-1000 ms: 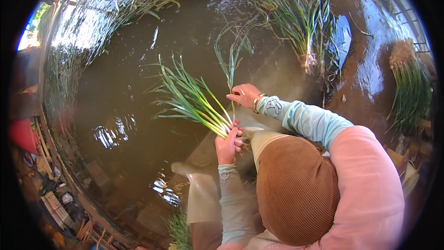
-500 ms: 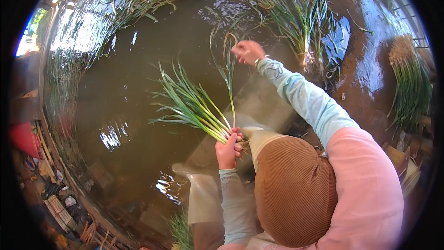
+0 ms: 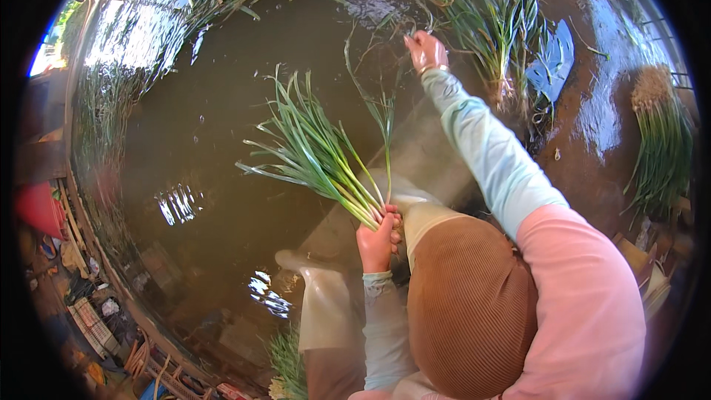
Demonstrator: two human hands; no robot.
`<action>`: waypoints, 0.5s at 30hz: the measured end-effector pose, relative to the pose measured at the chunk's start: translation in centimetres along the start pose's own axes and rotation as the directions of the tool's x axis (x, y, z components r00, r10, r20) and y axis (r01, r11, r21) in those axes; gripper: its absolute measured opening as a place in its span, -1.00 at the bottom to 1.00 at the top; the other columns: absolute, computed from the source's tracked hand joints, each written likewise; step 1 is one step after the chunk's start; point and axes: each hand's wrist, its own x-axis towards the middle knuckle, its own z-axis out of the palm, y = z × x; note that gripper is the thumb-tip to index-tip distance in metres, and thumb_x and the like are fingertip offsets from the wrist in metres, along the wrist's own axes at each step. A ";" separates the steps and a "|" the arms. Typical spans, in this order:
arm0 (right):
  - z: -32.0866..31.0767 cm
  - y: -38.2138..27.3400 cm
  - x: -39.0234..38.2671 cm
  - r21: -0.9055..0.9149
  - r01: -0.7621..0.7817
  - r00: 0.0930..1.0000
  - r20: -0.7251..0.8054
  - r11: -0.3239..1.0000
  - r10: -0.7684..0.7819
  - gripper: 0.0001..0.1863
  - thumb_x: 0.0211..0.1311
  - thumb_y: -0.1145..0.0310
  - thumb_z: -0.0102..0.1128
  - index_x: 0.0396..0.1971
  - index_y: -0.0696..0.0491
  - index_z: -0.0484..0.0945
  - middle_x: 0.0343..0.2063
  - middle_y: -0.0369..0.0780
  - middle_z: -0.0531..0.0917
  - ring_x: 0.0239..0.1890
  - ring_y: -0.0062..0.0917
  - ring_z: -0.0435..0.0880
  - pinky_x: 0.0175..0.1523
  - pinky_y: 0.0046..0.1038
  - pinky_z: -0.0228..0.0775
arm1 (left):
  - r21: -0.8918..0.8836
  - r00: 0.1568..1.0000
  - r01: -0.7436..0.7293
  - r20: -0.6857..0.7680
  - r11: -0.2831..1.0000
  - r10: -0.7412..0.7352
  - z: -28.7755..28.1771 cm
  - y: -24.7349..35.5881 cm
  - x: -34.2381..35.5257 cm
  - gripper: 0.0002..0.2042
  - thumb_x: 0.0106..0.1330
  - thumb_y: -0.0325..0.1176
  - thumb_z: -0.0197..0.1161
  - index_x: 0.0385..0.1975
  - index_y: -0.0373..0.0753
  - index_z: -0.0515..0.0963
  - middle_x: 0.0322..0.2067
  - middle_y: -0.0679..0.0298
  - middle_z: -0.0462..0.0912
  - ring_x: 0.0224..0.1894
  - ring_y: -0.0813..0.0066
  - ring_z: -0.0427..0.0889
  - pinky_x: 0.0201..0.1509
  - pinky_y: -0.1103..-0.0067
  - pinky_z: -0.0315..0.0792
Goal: The person washes bundles of green onions in a large water-filled tub, repeatedly dipping and swishing them to remove dirt. They handle the onions by hand, gathering them into bunches and rinsing them in the water.
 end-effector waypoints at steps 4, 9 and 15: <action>-0.1 -2.1 0.3 -0.064 0.023 0.830 0.558 0.998 0.017 -0.39 0.12 -0.26 0.08 -0.52 0.08 0.65 -0.69 -0.23 0.61 -0.55 -0.47 0.60 -0.30 -0.39 0.44 | -0.002 0.998 -0.054 0.016 0.999 0.054 -0.3 -1.0 0.1 -0.84 0.28 -0.40 0.15 -0.20 -0.28 0.52 -0.44 0.35 0.56 -0.71 0.77 0.33 -0.75 0.78 0.10; 3.9 -3.6 -5.8 -0.475 0.471 0.757 0.650 0.743 -0.064 -0.51 0.09 -0.12 0.17 -0.39 0.09 0.61 -0.30 -0.08 0.67 -0.21 -0.22 0.66 -0.15 -0.28 0.49 | 0.012 0.999 -0.040 0.014 0.999 0.040 -0.3 -2.0 1.0 -0.84 0.28 -0.40 0.14 -0.19 -0.25 0.50 -0.43 0.37 0.54 -0.70 0.79 0.31 -0.73 0.78 0.10; 5.0 -3.4 -7.7 -0.542 0.443 0.779 0.627 0.714 -0.008 -0.68 0.13 0.12 0.18 -0.35 0.11 0.57 -0.36 -0.11 0.69 -0.24 -0.22 0.67 -0.18 -0.28 0.51 | 0.019 0.995 -0.100 0.025 0.995 0.100 -0.4 -2.4 1.1 -0.85 0.28 -0.41 0.13 -0.20 -0.26 0.49 -0.45 0.36 0.54 -0.71 0.78 0.29 -0.73 0.76 0.10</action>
